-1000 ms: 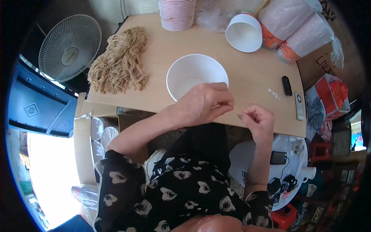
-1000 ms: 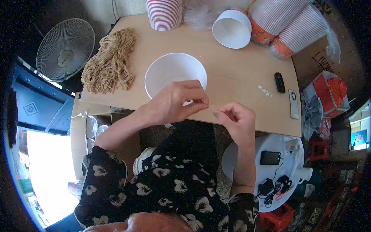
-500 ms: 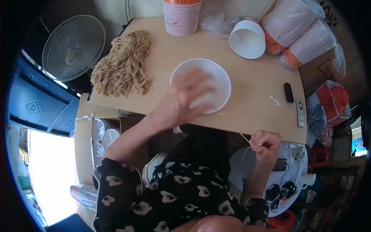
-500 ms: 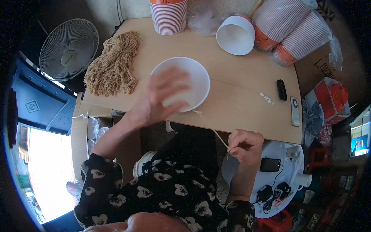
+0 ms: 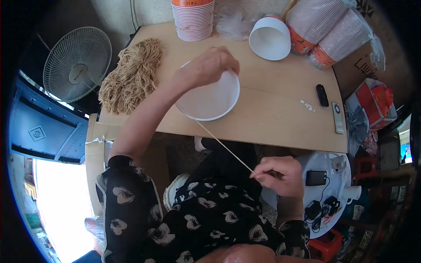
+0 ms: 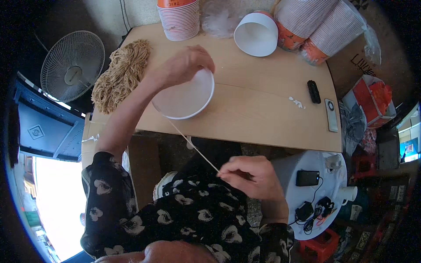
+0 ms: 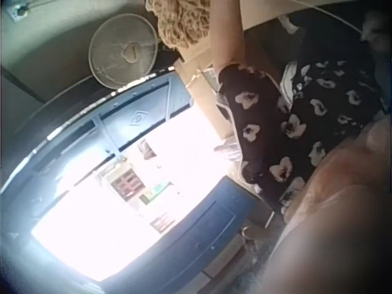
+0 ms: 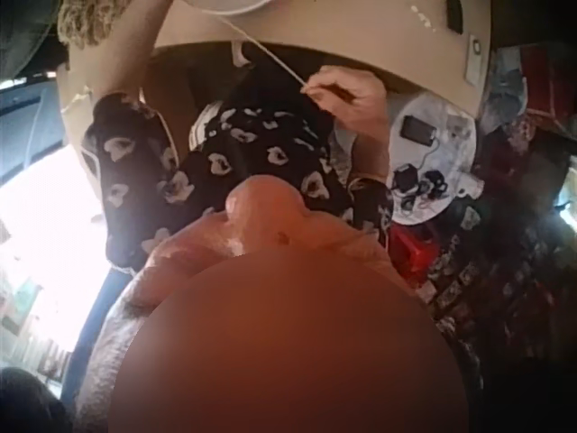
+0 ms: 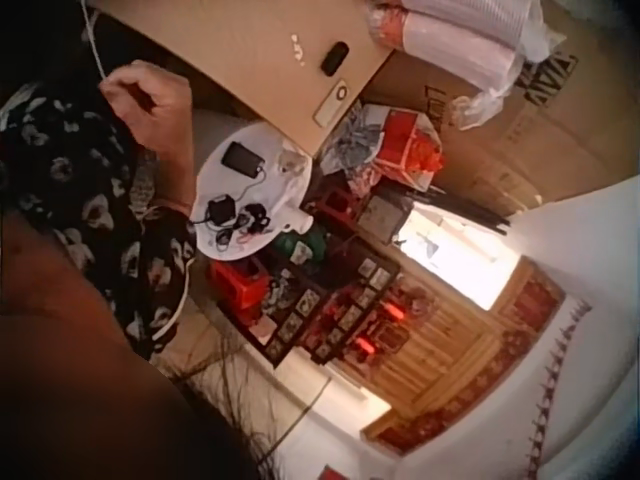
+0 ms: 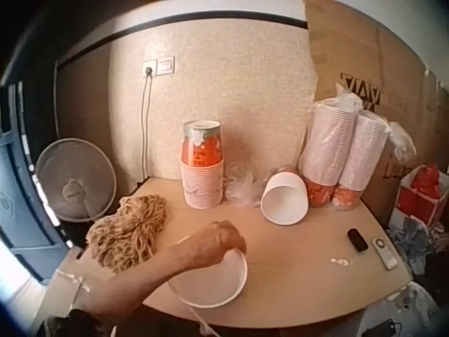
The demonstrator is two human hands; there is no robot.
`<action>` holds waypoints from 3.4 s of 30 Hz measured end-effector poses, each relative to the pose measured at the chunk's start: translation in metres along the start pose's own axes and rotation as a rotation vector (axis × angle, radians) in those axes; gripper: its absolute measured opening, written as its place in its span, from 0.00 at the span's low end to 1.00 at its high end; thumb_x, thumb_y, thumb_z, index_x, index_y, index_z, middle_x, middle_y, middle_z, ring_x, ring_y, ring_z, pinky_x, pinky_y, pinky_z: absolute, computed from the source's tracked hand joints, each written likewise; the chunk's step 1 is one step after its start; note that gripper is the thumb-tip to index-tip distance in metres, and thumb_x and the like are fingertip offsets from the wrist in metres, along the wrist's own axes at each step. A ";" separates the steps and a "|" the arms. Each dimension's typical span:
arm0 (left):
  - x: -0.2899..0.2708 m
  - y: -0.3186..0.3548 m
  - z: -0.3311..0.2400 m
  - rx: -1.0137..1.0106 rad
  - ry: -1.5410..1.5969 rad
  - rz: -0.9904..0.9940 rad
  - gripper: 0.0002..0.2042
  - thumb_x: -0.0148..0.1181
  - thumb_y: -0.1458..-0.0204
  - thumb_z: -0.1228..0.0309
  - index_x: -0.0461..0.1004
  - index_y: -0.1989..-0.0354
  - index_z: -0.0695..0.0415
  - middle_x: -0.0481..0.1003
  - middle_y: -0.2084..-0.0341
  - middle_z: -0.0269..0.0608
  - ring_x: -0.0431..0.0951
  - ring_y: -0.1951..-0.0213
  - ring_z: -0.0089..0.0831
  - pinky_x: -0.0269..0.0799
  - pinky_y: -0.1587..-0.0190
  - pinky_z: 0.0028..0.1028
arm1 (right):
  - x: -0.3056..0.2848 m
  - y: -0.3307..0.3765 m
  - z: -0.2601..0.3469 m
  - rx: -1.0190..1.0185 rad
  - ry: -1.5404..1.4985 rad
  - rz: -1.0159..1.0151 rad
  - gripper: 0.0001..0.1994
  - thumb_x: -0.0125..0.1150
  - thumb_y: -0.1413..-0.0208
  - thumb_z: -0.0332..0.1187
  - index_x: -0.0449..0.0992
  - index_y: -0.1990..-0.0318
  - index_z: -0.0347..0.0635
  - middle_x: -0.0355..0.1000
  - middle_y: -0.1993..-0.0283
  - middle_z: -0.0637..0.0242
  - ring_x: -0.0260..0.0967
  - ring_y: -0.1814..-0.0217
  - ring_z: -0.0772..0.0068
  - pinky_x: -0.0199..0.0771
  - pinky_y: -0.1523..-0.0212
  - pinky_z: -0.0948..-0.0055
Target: Attaching elastic strings to the rims of paper bowls for packaging.
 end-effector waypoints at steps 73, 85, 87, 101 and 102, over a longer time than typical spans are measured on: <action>0.074 0.145 -0.116 -0.327 1.221 -0.307 0.12 0.64 0.45 0.81 0.76 0.52 0.64 0.80 0.66 0.39 0.82 0.65 0.24 0.79 0.63 0.22 | 0.033 -0.027 -0.050 -0.051 0.136 -0.333 0.04 0.63 0.40 0.25 0.77 0.65 0.32 0.74 0.72 0.70 0.68 0.72 0.85 0.66 0.69 0.84; 0.030 0.180 -0.070 -0.496 1.089 -0.718 0.04 0.62 0.43 0.81 0.81 0.63 0.67 0.79 0.67 0.41 0.81 0.66 0.24 0.78 0.62 0.21 | 0.023 -0.102 -0.016 -0.402 0.773 -0.438 0.14 0.68 0.52 0.21 0.77 0.55 0.37 0.76 0.54 0.59 0.72 0.52 0.56 0.71 0.51 0.63; 0.003 0.183 -0.058 -0.532 0.966 -0.814 0.04 0.62 0.44 0.81 0.81 0.62 0.66 0.79 0.68 0.40 0.80 0.67 0.24 0.77 0.64 0.20 | 0.021 -0.110 -0.013 -0.442 0.799 -0.437 0.14 0.65 0.49 0.21 0.77 0.53 0.37 0.75 0.51 0.59 0.71 0.48 0.56 0.67 0.44 0.62; 0.063 0.141 -0.015 -0.668 1.152 -0.754 0.09 0.65 0.42 0.70 0.80 0.62 0.66 0.80 0.75 0.36 0.77 0.73 0.16 0.74 0.69 0.18 | 0.022 -0.153 -0.047 -0.287 0.688 -0.317 0.06 0.63 0.42 0.29 0.78 0.58 0.39 0.79 0.63 0.61 0.74 0.57 0.59 0.65 0.49 0.62; 0.067 0.139 -0.011 -0.670 1.166 -0.779 0.09 0.66 0.43 0.71 0.80 0.62 0.66 0.80 0.76 0.36 0.77 0.73 0.16 0.74 0.69 0.18 | 0.023 -0.154 -0.047 -0.285 0.698 -0.320 0.06 0.63 0.43 0.29 0.79 0.59 0.40 0.79 0.63 0.61 0.74 0.58 0.59 0.65 0.49 0.62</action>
Point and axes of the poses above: each hand's wrist, its own y-axis away from the middle knuckle, its own x-axis out of the palm, z = x × y, the point moved 5 cm from there along -y, towards the middle knuckle
